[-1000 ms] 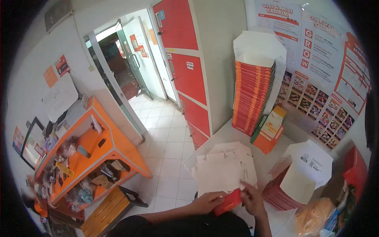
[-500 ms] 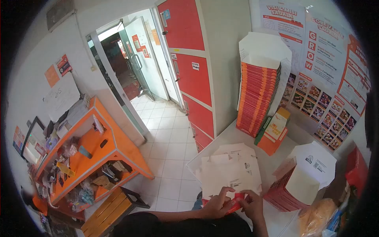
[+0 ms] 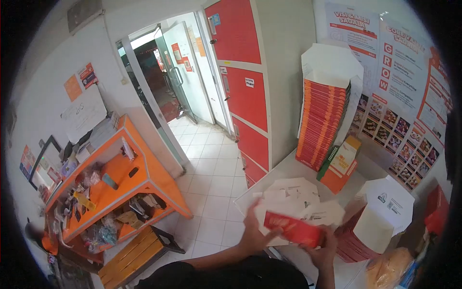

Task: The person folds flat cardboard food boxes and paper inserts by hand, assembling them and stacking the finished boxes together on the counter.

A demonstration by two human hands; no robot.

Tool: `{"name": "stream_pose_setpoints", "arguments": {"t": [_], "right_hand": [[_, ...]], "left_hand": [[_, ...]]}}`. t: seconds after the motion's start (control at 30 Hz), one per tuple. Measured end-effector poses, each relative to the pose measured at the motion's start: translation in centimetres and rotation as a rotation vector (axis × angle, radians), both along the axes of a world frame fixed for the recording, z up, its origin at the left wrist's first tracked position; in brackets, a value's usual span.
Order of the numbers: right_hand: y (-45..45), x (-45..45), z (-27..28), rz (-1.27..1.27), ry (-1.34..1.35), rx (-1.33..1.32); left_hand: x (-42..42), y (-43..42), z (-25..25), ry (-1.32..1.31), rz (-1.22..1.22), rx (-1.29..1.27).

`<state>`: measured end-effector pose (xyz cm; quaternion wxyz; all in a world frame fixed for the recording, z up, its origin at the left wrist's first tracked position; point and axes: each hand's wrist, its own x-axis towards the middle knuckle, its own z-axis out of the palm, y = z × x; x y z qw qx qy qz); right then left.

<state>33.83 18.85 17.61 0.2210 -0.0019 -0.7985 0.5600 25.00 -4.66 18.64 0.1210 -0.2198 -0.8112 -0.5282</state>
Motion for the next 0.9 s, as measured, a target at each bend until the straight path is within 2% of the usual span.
{"name": "stream_pose_setpoints", "arguments": {"t": [0.07, 0.1, 0.17, 0.2, 0.23, 0.3, 0.33, 0.37, 0.43, 0.5, 0.6, 0.7, 0.8, 0.83, 0.9], "right_hand": [[1.4, -0.6, -1.9, -0.015, -0.017, -0.451], [1.4, -1.0, -1.6, 0.014, -0.053, -0.705], [0.9, -1.7, -2.2, 0.046, -0.091, -1.133], [0.2, -2.1, -3.7, -0.021, -0.119, -1.007], [-1.0, -2.3, -4.6, -0.085, -0.141, -0.879], [-3.3, -2.5, -4.7, -0.135, -0.098, -0.858], [-4.4, -2.3, -3.1, -0.072, 0.023, -0.491], [-5.3, -1.7, -1.4, -0.012, 0.14, -0.128], [-6.0, -2.0, -0.7, 0.091, 0.334, 0.276], [-6.2, -2.4, -1.1, 0.181, 0.493, 0.361], [-5.7, -2.5, -1.4, 0.099, 0.304, 0.142], [-6.0, -2.6, 0.2, 0.193, 0.399, 0.267], [-5.9, -3.0, -0.3, 0.177, 0.428, 0.329], [-5.9, -3.0, -0.5, 0.156, 0.429, 0.342], [-6.5, -2.7, 0.0, 0.048, 0.392, 0.206]], "left_hand": [[-0.8, -1.0, -0.7, -0.085, 0.143, 0.182], [-1.2, -1.9, -0.9, -0.159, 0.009, 0.248], [-1.5, -3.6, -1.4, -0.593, -0.243, 0.276], [-1.6, -4.1, -1.4, -0.805, -0.369, 0.292], [-0.9, -3.5, 0.2, -0.821, -0.353, 0.35], [0.1, -2.4, 2.5, -0.879, -0.294, 0.455], [0.0, -1.8, 2.7, -0.921, -0.251, 0.499], [0.1, -1.2, 1.4, -0.855, -0.254, 0.572], [0.7, 0.1, 1.7, -0.981, -0.231, 0.762], [1.4, 0.9, 2.9, -1.124, -0.228, 0.971], [1.2, 0.8, 0.2, -1.063, -0.256, 1.032], [1.4, 1.5, 0.8, -1.055, -0.169, 1.139], [1.2, 1.2, 3.0, -1.229, -0.163, 1.123], [1.1, 1.1, 2.4, -1.214, -0.19, 1.09], [0.7, 1.0, 0.8, -1.181, -0.247, 1.031]]}}
